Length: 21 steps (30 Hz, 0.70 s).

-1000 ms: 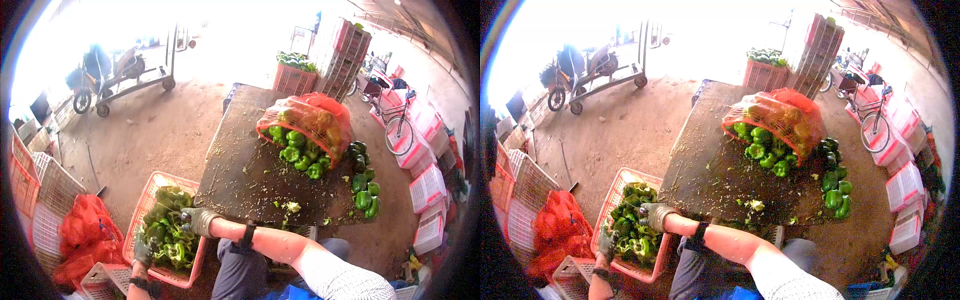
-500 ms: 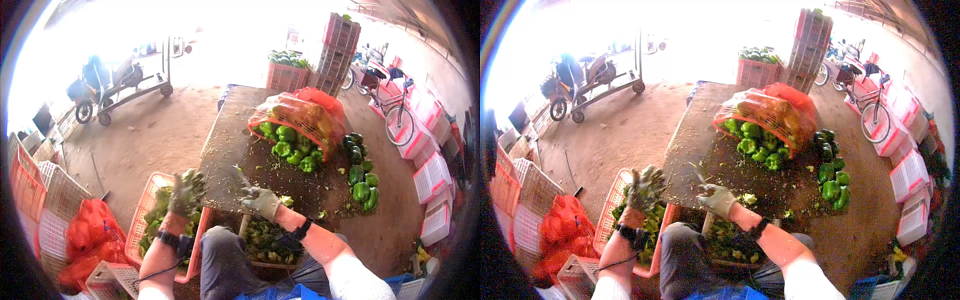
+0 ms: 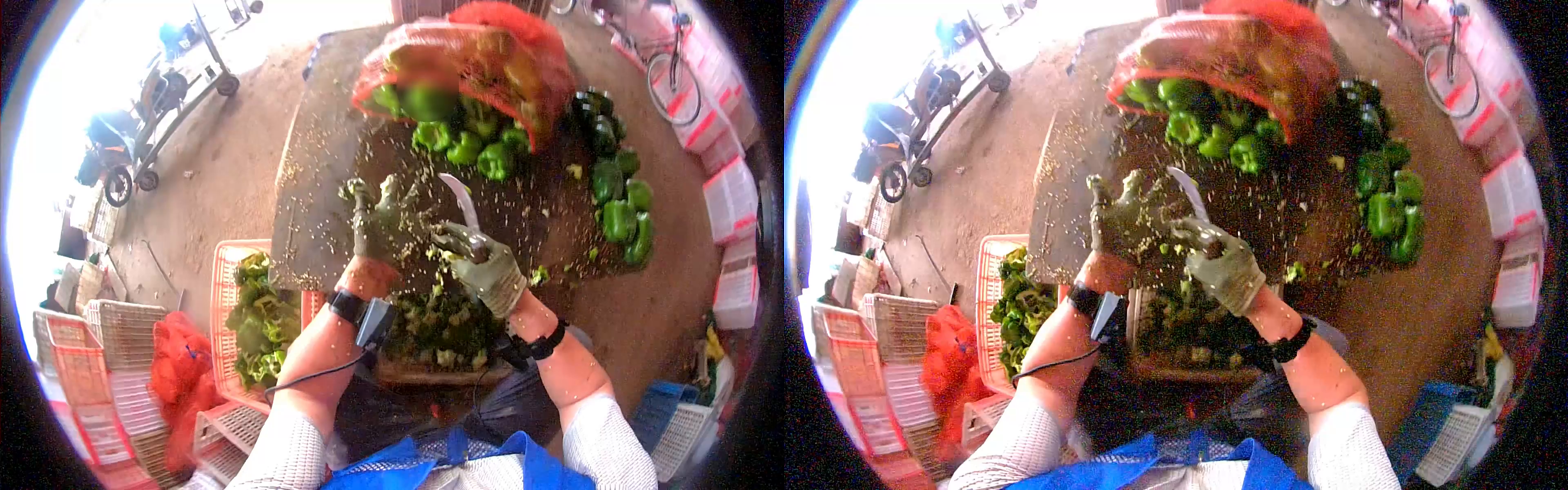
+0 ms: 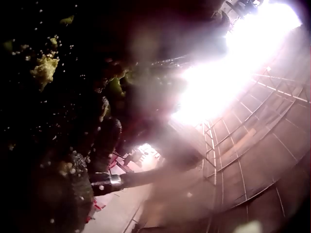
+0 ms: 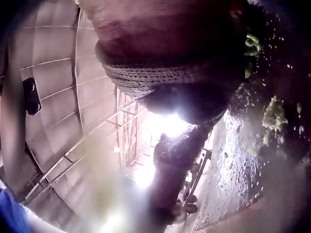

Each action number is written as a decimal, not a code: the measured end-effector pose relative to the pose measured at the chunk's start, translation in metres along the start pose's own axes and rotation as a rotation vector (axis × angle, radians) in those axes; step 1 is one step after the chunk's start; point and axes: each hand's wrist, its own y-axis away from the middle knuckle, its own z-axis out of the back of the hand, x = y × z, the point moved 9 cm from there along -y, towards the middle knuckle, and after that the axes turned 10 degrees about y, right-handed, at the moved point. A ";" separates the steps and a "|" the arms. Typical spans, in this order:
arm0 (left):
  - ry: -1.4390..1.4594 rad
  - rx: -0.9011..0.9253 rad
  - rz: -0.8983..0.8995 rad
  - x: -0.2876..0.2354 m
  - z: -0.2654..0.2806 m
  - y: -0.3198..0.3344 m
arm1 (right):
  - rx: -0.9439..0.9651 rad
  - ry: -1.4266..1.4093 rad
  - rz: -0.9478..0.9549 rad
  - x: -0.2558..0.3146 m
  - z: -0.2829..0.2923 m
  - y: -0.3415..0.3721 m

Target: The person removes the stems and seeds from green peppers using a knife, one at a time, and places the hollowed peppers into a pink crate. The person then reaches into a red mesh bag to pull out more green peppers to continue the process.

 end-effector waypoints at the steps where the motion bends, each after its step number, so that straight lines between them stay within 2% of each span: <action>1: -0.101 -0.078 -0.021 0.001 0.008 -0.001 | 0.015 0.069 0.042 0.012 -0.001 0.002; 2: -0.159 -0.116 -0.022 0.003 0.012 -0.003 | 0.022 0.136 0.087 0.023 -0.005 0.005; 3: -0.181 -0.123 -0.024 0.005 0.013 -0.003 | 0.013 0.069 0.118 0.031 -0.012 0.005; 5: -0.176 -0.091 -0.033 0.016 0.005 -0.003 | -0.167 0.216 0.517 0.057 -0.013 0.010; 6: -0.173 -0.072 -0.036 0.021 0.000 -0.001 | -0.185 0.300 0.597 0.055 -0.019 0.008; 8: -0.166 -0.042 -0.051 0.030 -0.010 0.004 | -0.141 0.288 0.393 0.039 -0.021 0.003; 11: -0.157 -0.009 -0.057 0.045 -0.022 0.011 | -0.178 0.208 0.347 0.039 -0.013 0.006; 13: -0.160 0.002 -0.054 0.052 -0.032 0.020 | -0.323 0.270 0.536 0.060 -0.001 0.017; 14: -0.165 0.008 -0.049 0.056 -0.038 0.026 | -0.180 0.194 0.435 0.055 -0.003 0.018; 17: -0.165 0.023 -0.031 0.065 -0.053 0.041 | -0.246 0.075 0.532 0.069 0.008 0.032; 18: -0.170 0.032 -0.032 0.067 -0.058 0.046 | -0.177 0.042 0.467 0.060 0.004 0.031; 21: -0.176 0.047 -0.038 0.074 -0.073 0.052 | -0.191 0.072 0.462 0.050 0.004 0.033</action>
